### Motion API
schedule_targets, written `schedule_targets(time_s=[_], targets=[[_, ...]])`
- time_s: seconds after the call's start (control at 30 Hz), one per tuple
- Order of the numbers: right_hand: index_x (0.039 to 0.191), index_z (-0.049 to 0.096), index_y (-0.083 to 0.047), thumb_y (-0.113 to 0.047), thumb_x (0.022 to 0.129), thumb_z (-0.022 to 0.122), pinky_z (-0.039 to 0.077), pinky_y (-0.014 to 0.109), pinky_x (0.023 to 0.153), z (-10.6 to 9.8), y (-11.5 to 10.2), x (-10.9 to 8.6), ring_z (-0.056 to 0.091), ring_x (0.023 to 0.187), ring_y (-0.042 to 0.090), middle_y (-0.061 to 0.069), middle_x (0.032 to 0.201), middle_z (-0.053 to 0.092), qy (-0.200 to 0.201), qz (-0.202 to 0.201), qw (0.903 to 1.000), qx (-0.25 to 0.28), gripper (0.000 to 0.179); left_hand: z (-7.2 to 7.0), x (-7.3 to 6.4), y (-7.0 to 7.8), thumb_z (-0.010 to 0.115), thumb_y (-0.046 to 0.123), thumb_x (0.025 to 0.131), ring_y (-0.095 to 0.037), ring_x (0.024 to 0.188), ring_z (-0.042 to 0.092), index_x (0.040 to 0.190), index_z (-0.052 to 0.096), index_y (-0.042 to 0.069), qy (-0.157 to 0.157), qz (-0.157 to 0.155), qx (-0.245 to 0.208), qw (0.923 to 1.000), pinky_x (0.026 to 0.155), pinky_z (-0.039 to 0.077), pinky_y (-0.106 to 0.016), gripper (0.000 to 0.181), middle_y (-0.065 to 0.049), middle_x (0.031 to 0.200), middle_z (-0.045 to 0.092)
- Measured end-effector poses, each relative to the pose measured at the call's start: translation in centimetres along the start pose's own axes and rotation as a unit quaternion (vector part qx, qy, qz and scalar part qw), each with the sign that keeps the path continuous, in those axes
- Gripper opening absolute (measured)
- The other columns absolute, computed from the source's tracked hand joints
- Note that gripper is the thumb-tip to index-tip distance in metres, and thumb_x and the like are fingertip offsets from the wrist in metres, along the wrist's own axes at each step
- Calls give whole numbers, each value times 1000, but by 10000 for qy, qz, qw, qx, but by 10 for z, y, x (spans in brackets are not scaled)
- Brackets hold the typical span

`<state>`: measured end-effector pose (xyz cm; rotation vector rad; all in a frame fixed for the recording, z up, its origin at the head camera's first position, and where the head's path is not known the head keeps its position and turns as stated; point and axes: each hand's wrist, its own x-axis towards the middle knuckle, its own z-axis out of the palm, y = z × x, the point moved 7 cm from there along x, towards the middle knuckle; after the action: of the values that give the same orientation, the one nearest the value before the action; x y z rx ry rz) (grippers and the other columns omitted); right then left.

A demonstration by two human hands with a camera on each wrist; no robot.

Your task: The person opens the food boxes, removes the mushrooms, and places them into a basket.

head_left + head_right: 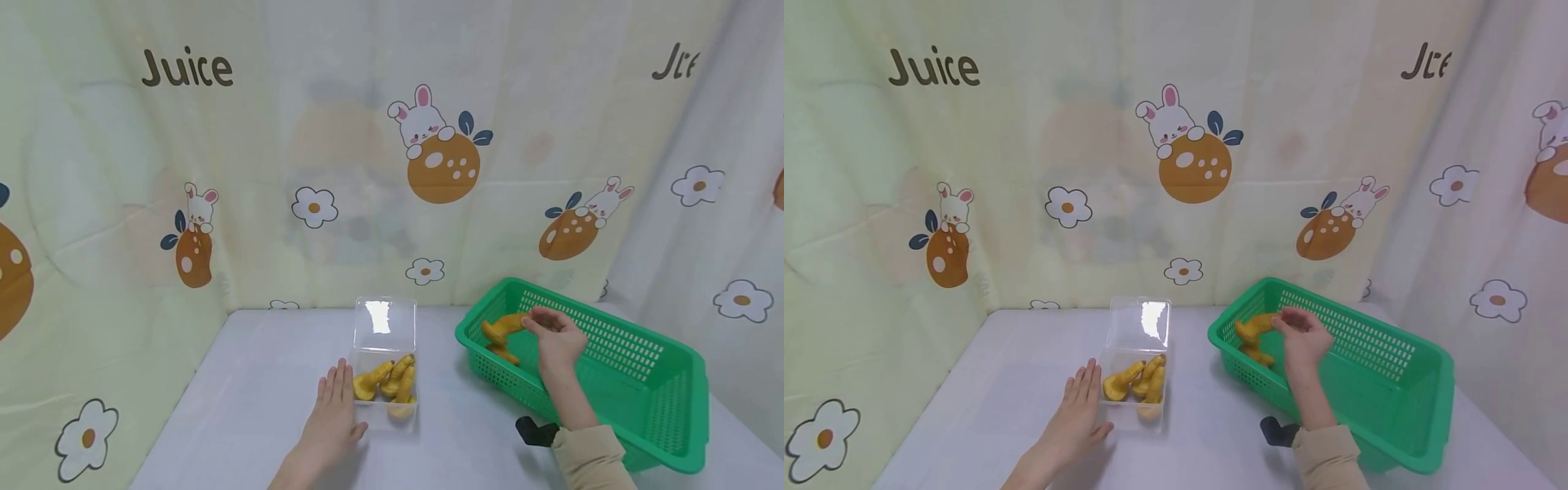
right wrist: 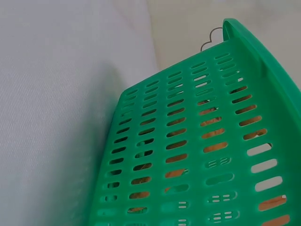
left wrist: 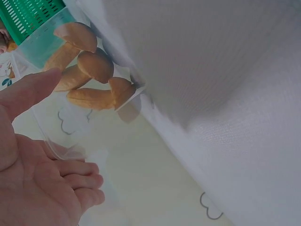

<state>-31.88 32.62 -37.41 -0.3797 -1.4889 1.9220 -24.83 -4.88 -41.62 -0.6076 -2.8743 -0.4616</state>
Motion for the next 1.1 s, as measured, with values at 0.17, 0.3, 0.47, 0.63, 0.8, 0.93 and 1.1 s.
schedule_targets(time_s=[0.17,0.3,0.47,0.63,0.8,0.93,1.1], targets=[[95,66,6,11,72,72,52,18,63,2,1,0,62,76,13,3,81,66,-45,-114,9992,-368,25,0,0,0,70,28,82,-43,134,11,139,18,-16,-13,-12,18,10000,108,13,-52,89,-32,146,11],[94,66,4,10,75,70,51,15,63,0,0,0,59,76,11,3,83,66,109,-257,9976,-636,21,0,0,0,70,28,82,-43,135,10,139,17,-16,-36,-32,-3,10000,108,12,-52,89,-31,147,11],[100,65,6,8,78,68,50,14,64,0,-3,-1,59,79,11,6,88,66,163,-400,9960,-781,23,0,0,-1,70,28,82,-42,135,9,140,16,-15,-84,-75,-40,9999,108,12,-51,90,-31,147,10],[102,65,7,7,78,68,50,15,66,4,-3,-3,60,80,12,8,91,67,-24,-420,9967,-695,24,1,0,0,70,28,82,-42,135,10,139,17,-15,-70,-49,3,10000,108,12,-51,89,-31,147,10],[102,64,7,6,78,69,51,16,67,7,-1,-4,61,82,14,10,93,67,-197,-561,9964,-603,25,1,-1,-1,70,28,82,-42,135,10,139,17,-15,-65,-53,22,10000,108,12,-51,89,-30,147,10],[102,64,7,3,77,71,51,17,68,11,-3,-6,61,83,15,11,93,67,-443,-842,9939,-562,26,1,-1,-1,70,28,82,-42,135,9,139,17,-15,-71,-76,-11,9999,108,12,-51,89,-31,147,10],[100,66,4,2,78,71,50,17,73,40,-15,-32,61,87,16,16,96,66,-1564,-1831,9643,-1102,23,0,0,-1,69,28,83,-42,135,9,140,16,-15,-34,-49,6,10000,108,12,-51,89,-31,147,9]])
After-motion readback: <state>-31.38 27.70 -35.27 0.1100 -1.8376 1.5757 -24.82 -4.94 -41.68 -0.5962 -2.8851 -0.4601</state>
